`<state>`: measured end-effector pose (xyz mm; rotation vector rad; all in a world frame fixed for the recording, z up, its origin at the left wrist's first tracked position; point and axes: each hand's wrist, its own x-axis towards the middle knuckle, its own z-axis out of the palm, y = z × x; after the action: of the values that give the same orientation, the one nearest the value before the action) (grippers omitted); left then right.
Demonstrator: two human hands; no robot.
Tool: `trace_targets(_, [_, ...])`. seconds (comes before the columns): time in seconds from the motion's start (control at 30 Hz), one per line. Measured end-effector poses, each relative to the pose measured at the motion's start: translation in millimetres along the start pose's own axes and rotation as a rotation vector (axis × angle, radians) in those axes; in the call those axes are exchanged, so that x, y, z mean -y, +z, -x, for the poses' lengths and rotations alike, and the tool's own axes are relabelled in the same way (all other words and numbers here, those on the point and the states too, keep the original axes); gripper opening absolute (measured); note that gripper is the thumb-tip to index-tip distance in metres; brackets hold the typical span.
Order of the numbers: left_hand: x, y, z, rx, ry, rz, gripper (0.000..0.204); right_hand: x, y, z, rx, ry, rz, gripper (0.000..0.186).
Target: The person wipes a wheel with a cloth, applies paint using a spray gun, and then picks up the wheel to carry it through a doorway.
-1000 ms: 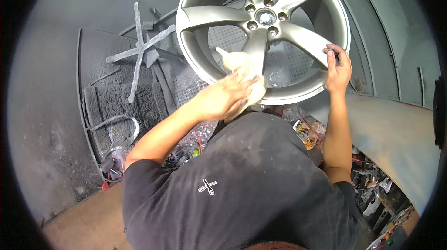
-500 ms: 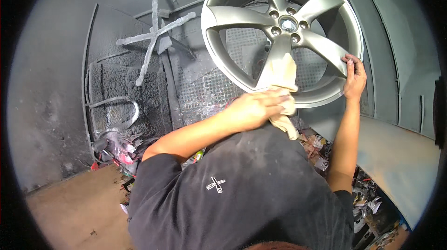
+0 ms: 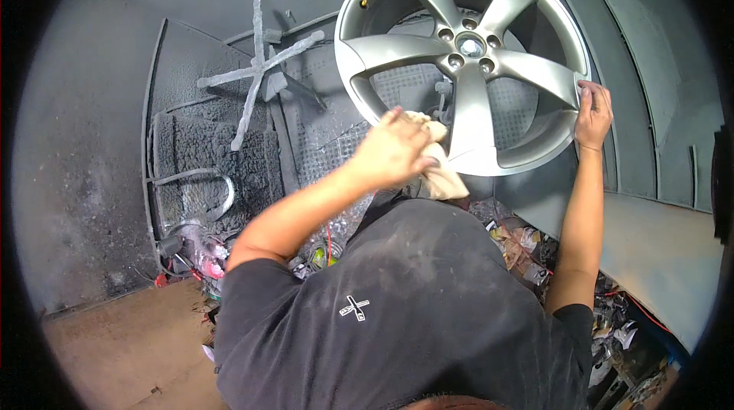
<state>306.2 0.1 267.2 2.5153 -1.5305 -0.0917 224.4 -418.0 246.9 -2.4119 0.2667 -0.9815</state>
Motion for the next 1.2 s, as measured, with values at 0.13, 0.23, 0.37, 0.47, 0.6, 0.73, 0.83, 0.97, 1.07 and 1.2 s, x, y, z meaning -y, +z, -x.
trace_targets(0.13, [102.5, -42.2, 18.2, -0.031, 0.114, -0.121, 0.032, 48.9, -12.1, 11.4, -0.142, -0.109, -0.059, 0.018])
trace_targets(0.23, [64.0, -10.9, 19.6, -0.067, 0.05, 0.018, 0.028, 115.5, -9.4, 46.4, -0.107, -0.125, -0.329, 0.026])
trace_targets(0.37, [-33.1, 8.2, 8.8, -0.165, 0.182, 0.236, 0.031, 159.9, 21.9, 68.9, -0.035, -0.035, -0.472, 0.037])
trace_targets(0.47, [-1.1, 6.0, 26.1, -0.237, 0.254, 0.178, 0.033, 145.7, 42.9, 63.6, -0.035, 0.058, -0.436, 0.038])
trace_targets(0.6, [74.1, -29.9, 55.3, -0.104, 0.192, -0.073, 0.032, 137.3, 45.6, 51.0, -0.101, 0.128, -0.531, 0.04])
trace_targets(0.73, [90.7, -38.2, 48.7, -0.11, 0.138, -0.008, 0.023, 133.1, 38.9, 49.1, 0.001, -0.101, -0.29, 0.04])
trace_targets(0.83, [76.4, -28.2, 33.8, -0.168, -0.005, 0.034, 0.021, 120.0, 36.2, 51.1, -0.052, -0.012, -0.284, 0.039])
trace_targets(0.97, [43.3, -20.7, 11.4, -0.177, 0.042, 0.002, 0.025, 109.2, 34.7, 46.0, -0.075, -0.036, -0.271, 0.038])
trace_targets(1.07, [42.7, -6.7, 27.3, -0.157, 0.194, 0.093, 0.028, 96.8, 31.4, 44.0, -0.046, -0.03, -0.282, 0.038])
trace_targets(1.2, [91.3, -9.2, 55.6, -0.299, 0.191, -0.02, 0.04, 87.2, 28.9, 34.2, -0.076, 0.014, -0.28, 0.028])
